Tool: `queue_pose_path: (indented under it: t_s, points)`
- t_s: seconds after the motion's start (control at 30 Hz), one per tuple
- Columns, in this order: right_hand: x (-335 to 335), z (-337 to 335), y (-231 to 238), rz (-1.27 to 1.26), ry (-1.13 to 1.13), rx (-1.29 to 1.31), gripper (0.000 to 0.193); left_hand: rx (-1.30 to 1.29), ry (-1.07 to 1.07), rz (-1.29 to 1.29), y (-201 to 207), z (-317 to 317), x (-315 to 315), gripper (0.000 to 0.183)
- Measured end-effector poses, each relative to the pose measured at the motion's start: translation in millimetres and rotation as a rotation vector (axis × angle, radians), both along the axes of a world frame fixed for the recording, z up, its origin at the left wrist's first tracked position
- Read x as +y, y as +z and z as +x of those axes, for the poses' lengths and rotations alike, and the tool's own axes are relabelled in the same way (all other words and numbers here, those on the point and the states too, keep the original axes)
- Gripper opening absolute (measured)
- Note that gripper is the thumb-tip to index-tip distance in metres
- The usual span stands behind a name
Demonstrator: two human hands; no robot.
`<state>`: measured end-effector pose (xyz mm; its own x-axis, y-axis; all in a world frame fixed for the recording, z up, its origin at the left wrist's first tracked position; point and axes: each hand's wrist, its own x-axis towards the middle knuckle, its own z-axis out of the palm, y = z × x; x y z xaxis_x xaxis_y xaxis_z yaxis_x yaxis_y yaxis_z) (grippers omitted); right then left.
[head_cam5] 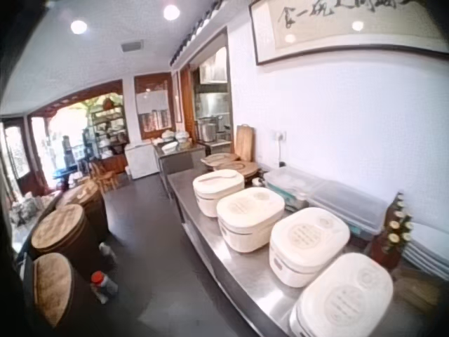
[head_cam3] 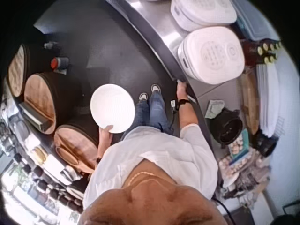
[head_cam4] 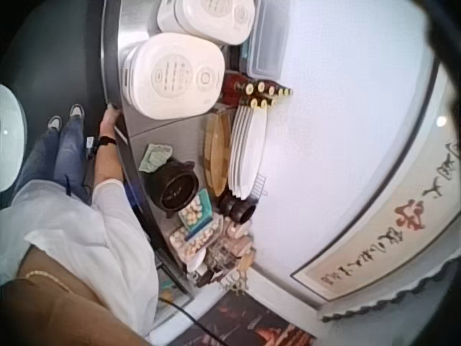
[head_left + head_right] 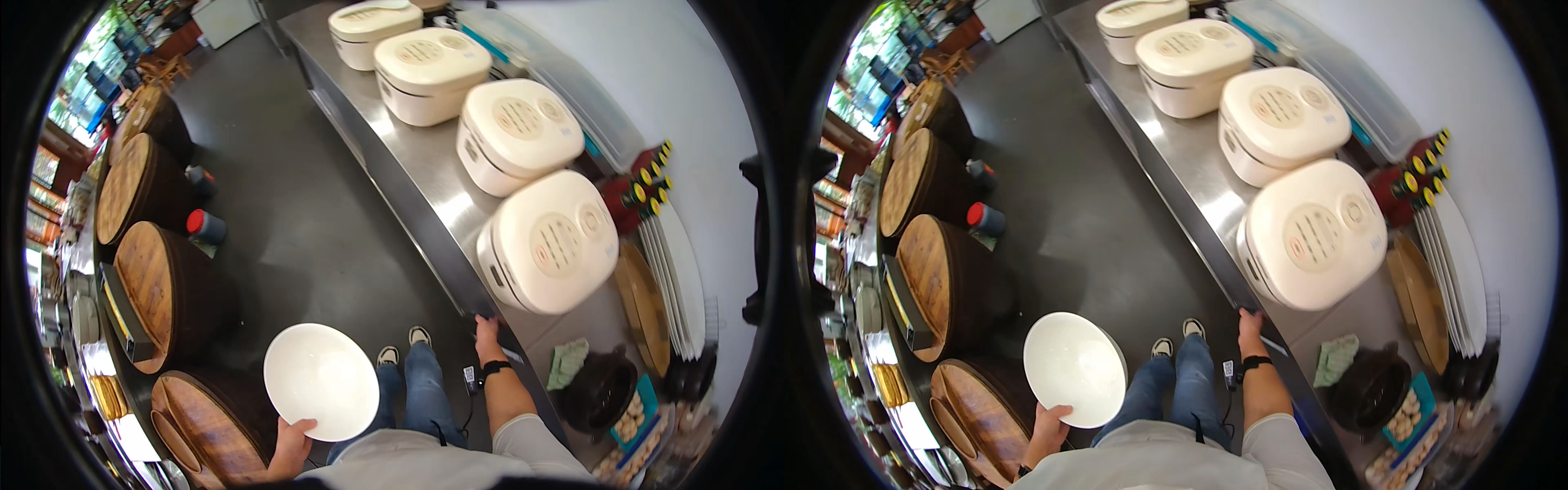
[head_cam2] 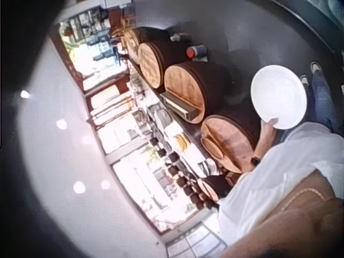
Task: The person scrubs a white plate with a cloth in a sink, rinses it in a basin of water, and places it on a shelf. They repeat the process with a second plate, then walk to a storage area and place a bowl in a cabinet.
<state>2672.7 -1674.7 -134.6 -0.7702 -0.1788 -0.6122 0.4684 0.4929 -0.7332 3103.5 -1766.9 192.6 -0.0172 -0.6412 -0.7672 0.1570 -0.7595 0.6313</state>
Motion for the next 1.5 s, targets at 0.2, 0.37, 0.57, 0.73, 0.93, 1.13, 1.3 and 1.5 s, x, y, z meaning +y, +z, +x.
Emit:
queue_pose_path:
  t_s: [0.2, 0.37, 0.57, 0.73, 0.93, 1.13, 1.3, 1.5]
  points:
    - [-25, -12, -16, -0.152, -0.316, 0.009, 0.058, 0.08, 0.024, 0.025, -8, -18, 2, 0.064]
    - [-40, -5, 3, -0.005, -0.245, 0.125, 0.045, 0.043, 0.068, 0.057, -14, -30, 3, 0.07]
    - [-52, -5, -3, -0.101, -0.233, -0.014, 0.04, 0.037, 0.137, 0.048, -13, -45, 4, 0.067]
    - [-89, -5, -32, -0.12, 0.102, 0.033, 0.044, 0.043, 0.123, 0.029, -22, -62, -3, 0.068]
    - [-97, -6, -27, -0.029, 0.106, -0.176, 0.068, 0.111, 0.055, 0.016, -36, -73, -7, 0.068]
    - [-131, 1, 2, -0.11, 0.113, 0.185, 0.048, 0.104, 0.03, 0.026, -40, -67, -1, 0.068]
    - [-167, 9, 9, -0.199, 0.036, 0.126, 0.055, 0.087, 0.074, 0.056, -43, -56, 9, 0.068]
    - [-285, -1, 20, -0.255, 0.309, 0.207, 0.078, 0.074, 0.119, 0.077, -56, -55, 13, 0.065]
